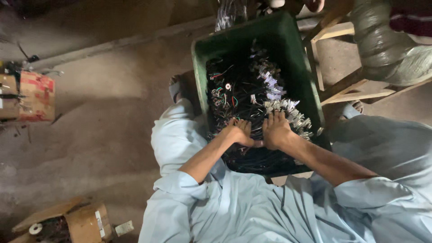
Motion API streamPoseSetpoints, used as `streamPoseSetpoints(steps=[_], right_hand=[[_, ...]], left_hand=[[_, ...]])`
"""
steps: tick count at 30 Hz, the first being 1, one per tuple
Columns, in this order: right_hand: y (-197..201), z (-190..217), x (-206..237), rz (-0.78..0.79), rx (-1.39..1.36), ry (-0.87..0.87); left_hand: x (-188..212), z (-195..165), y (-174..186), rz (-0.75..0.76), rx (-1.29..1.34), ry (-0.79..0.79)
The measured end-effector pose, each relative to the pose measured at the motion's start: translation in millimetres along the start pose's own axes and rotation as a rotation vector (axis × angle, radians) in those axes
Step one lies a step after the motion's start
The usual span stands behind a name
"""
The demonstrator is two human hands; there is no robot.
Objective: The person sits on the floor with a green tub of wire harnesses on their lap, gathering handfuls of cables with connectors and aligning them into bundles. They occasionally reach to the workbench for more harnesses and set completed bundles aside.
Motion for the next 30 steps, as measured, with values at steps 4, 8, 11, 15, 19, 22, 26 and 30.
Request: streamPoseSetpoints(steps=[4, 8, 11, 15, 19, 22, 26, 30], right_hand=[[18, -6, 21, -0.172, 0.053, 0.182], [41, -28, 51, -0.380, -0.126, 0.301], [58, -59, 85, -0.513, -0.269, 0.352], [70, -89, 123, -0.624, -0.515, 0.297], [73, -92, 128, -0.553, -0.480, 0.279], [73, -92, 124, -0.479, -0.487, 0.330], [72, -104, 128, -0.454, -0.422, 0.225], [79, -107, 136, -0.648, -0.453, 0.364]], left_hand=[[7, 15, 12, 0.062, -0.052, -0.084], [10, 24, 31, -0.129, 0.001, -0.027], [11, 41, 43, -0.247, 0.090, 0.044], [13, 85, 70, -0.208, 0.037, 0.182], [0, 106, 93, -0.170, 0.034, 0.054], [-23, 83, 82, -0.039, 0.183, -0.126], [-55, 35, 57, -0.333, 0.361, -0.454], [-59, 18, 51, -0.224, 0.346, -0.462]])
Point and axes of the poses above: each hand's wrist, its own x-axis away from the middle knuckle, its own y-axis out of the back of the hand, z = x × y, the point moved 1 cm from there along -x, towards the middle knuckle, and after that the axes turned 10 degrees about -x, right-handed, at the moved point
